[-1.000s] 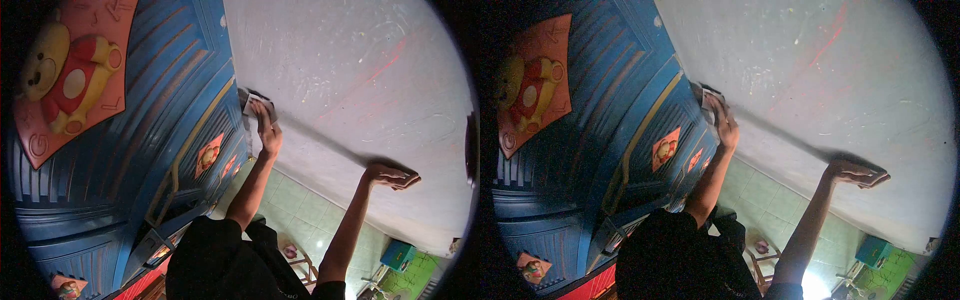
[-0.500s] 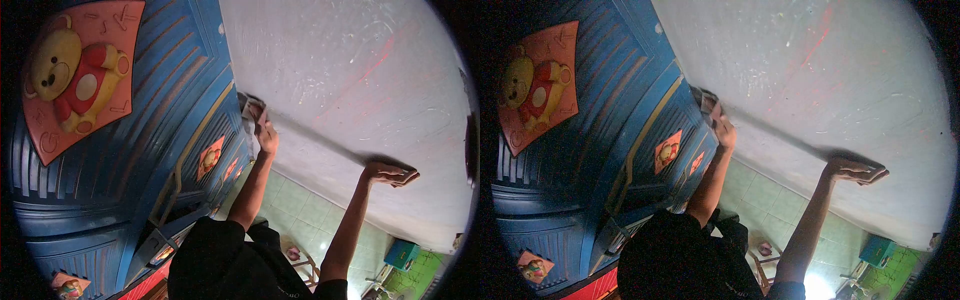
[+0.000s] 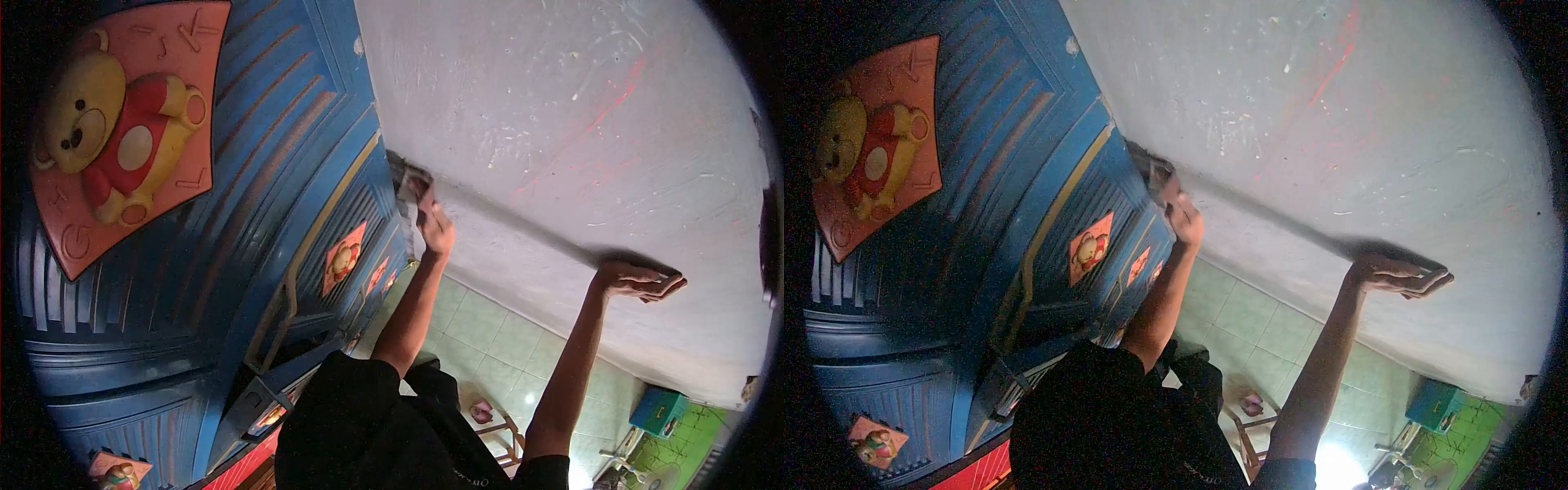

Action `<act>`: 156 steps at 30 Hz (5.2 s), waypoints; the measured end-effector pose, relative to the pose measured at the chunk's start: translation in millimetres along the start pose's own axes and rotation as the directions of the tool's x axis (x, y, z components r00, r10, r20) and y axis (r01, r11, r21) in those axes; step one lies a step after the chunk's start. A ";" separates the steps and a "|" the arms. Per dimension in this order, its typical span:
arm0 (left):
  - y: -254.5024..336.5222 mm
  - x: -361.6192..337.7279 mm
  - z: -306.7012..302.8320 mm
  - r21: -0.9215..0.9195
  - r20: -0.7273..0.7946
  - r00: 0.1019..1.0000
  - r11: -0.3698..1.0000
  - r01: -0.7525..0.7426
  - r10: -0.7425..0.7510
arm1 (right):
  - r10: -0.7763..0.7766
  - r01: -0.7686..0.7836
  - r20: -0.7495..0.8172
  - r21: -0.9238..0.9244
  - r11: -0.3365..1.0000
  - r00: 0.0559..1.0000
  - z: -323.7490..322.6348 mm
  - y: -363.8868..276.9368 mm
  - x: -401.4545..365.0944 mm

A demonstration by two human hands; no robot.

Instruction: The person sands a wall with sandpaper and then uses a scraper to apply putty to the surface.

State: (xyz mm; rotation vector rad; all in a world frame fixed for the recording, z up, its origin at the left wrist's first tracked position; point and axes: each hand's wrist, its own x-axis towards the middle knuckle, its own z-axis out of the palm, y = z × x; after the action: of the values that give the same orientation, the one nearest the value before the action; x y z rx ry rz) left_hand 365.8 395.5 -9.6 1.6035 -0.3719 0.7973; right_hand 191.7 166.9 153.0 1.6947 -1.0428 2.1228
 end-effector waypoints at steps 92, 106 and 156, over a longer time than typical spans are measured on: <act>16.9 -23.2 -1.2 0.047 0.230 0.973 0.999 -0.020 0.009 | -0.006 0.006 0.015 -0.002 1.000 1.000 -5.6 -4.3 5.4; -0.7 -52.9 6.3 0.017 0.307 0.949 0.996 -0.084 0.075 | -0.017 0.017 0.009 0.051 0.999 1.000 -3.2 1.4 3.8; 66.8 -75.0 45.5 -0.431 0.189 0.398 0.288 0.855 -0.898 | 0.024 -0.026 0.042 0.053 0.998 0.999 -3.1 4.9 1.3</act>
State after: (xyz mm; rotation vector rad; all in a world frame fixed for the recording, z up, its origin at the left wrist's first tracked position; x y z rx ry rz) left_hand 282.3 323.4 -11.9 1.0191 0.4121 -0.1358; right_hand 186.1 165.1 152.1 1.7656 -1.0332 2.1584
